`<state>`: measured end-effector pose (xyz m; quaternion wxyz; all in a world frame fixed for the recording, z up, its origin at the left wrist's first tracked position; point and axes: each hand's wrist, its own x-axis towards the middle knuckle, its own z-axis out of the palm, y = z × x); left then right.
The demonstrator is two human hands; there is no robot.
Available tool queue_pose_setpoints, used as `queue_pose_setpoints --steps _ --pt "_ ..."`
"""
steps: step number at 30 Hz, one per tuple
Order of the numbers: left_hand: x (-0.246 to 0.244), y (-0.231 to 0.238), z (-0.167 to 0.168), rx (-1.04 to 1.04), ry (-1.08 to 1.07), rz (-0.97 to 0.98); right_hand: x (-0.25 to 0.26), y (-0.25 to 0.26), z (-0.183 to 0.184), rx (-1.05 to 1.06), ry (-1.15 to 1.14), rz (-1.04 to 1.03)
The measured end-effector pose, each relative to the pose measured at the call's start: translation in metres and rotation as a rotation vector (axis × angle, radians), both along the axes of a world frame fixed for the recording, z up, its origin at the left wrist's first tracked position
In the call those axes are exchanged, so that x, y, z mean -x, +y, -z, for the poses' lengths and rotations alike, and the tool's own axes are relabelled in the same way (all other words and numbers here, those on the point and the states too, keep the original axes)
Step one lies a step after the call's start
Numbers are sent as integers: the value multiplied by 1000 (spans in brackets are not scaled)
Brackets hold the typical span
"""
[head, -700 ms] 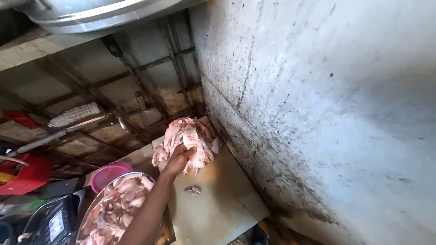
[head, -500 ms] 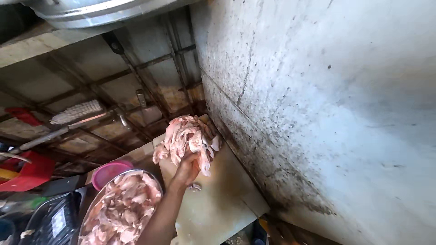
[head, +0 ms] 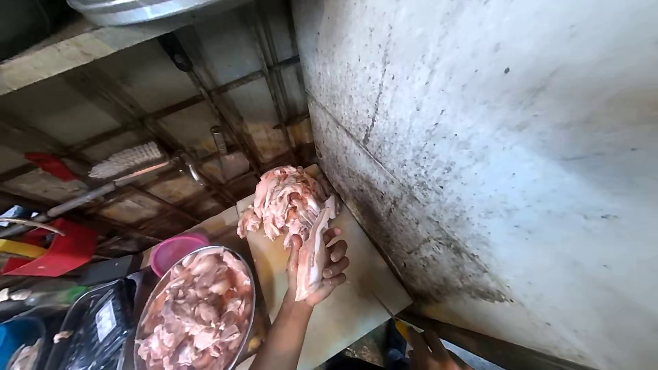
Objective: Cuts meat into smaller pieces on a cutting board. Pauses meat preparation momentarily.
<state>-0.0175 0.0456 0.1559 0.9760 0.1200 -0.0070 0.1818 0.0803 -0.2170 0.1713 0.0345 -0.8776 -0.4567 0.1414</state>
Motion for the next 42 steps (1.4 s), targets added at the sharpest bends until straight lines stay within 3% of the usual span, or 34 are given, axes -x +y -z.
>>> queue_pose_setpoints --steps 6,9,14,16,19,22,26,28,34,42 --pt "5 -12 32 -281 255 141 -5 -12 5 -9 7 14" --pt "7 -26 55 -447 530 183 -10 -21 11 -20 16 37" --pt "21 -25 128 -1107 1136 306 -22 -47 25 20 158 101" --pt "32 -23 137 -1411 1335 328 -29 -57 38 105 240 131" --pt "49 -28 139 -1451 1518 151 -37 -72 59 213 356 192" --pt "64 -42 148 -1404 1568 -52 -36 -80 70 233 419 234" --pt "66 -68 158 -1473 1565 -286 -26 -65 74 24 467 164" --pt "64 -77 166 -1568 1607 -286 -21 -47 76 24 462 111" --pt "48 -78 173 -1801 1647 -233 -2 19 94 347 404 5" --pt "38 -81 180 -1843 1584 -369 2 -1 90 482 265 -70"
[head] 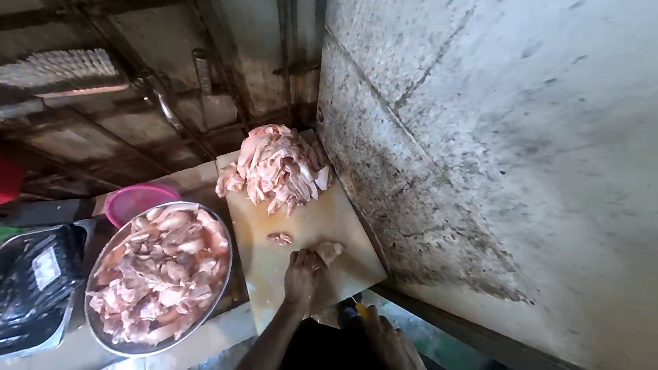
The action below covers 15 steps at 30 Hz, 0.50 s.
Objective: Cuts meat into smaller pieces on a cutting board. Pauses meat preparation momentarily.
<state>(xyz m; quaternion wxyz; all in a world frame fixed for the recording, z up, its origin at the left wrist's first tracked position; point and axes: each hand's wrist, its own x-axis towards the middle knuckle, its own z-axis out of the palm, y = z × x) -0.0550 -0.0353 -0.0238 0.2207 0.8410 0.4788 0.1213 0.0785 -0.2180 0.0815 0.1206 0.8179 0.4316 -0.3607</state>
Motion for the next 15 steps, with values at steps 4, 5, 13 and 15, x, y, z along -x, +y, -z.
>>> queue_pose_setpoints --steps 4,5,13,15 --pt "-3 0 6 -42 -23 21 8 57 31 3 40 8" --pt "-3 3 6 -43 -29 40 8 77 38 -15 63 6" --pt "-1 13 2 32 0 3 -14 0 44 66 153 145" --pt "-2 15 3 51 1 13 -20 -17 37 92 148 148"
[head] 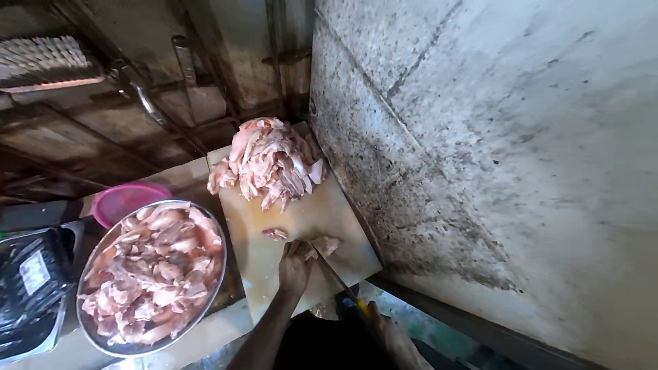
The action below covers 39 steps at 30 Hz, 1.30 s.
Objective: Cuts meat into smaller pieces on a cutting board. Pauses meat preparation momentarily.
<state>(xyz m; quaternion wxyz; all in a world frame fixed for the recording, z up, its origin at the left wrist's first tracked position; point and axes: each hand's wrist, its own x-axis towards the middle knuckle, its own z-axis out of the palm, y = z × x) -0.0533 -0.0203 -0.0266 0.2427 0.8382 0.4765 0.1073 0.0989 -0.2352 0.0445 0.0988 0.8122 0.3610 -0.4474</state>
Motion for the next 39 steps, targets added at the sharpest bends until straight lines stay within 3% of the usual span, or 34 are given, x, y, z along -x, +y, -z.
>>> queue_pose_setpoints --steps 5,10,13,16,20,25,29,33,39 --pt "13 -1 -5 149 0 92 -23 43 26 -188 207 -47" --pt "29 18 -14 402 -507 -48 -35 56 40 -290 325 -11" --pt "39 26 -21 569 -588 -58 -43 42 41 -314 367 42" --pt "46 18 -18 514 -498 -70 -45 28 40 -299 368 30" --pt "62 9 -3 182 -339 7 -40 9 27 -232 313 33" --pt "70 -14 -8 135 -240 -11 -20 -11 12 -141 212 82" --pt "59 -26 -16 34 -118 -32 -2 5 -16 -49 77 62" --pt "37 -23 -16 -59 18 70 10 28 -40 -18 25 -12" --pt "18 -12 -10 -66 173 187 29 85 6 -121 85 -28"
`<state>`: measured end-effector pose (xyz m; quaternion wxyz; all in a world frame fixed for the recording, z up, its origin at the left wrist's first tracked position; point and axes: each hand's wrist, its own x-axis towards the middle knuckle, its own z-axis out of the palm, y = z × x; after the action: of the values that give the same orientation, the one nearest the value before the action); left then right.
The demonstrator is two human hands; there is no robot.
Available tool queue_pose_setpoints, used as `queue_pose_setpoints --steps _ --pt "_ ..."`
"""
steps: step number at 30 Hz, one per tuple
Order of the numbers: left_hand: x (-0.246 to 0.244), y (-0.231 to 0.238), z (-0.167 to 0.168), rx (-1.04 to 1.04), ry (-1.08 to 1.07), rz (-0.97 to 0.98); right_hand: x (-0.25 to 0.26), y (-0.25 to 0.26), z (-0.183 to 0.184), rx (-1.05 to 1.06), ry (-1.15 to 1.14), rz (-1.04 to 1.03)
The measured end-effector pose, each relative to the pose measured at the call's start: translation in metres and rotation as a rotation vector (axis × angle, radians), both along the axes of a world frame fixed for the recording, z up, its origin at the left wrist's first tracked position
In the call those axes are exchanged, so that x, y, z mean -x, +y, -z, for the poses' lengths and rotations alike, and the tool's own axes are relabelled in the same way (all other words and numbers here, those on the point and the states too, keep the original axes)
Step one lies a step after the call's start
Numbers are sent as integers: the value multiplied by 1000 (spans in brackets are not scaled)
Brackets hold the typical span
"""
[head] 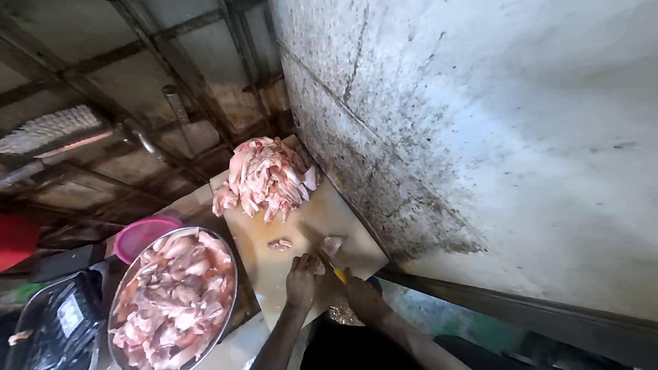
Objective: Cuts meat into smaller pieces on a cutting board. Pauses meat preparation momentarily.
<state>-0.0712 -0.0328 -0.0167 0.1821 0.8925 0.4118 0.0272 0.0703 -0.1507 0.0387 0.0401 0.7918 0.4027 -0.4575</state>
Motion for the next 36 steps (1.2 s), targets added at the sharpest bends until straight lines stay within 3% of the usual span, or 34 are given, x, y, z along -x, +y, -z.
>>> queue_pose_setpoints --steps 3,8,12,16,21,25,29,36 --pt "9 19 -11 117 -4 -59 -15 7 14 -61 62 6" --pt "32 33 -9 294 -142 -221 -40 -61 25 -44 99 92" --pt "42 31 5 336 -328 -198 -55 -91 19 -41 168 88" --pt "42 29 9 337 -389 -132 -54 -62 20 -97 212 77" --pt "50 29 4 347 -277 -90 -38 -22 27 -130 148 86" --pt "71 24 6 495 -279 -207 -31 -46 26 -130 128 166" --pt "84 14 5 630 -459 -331 -37 -72 37 -126 157 157" --pt "86 8 -1 719 -527 -404 -27 -62 12 -212 187 208"
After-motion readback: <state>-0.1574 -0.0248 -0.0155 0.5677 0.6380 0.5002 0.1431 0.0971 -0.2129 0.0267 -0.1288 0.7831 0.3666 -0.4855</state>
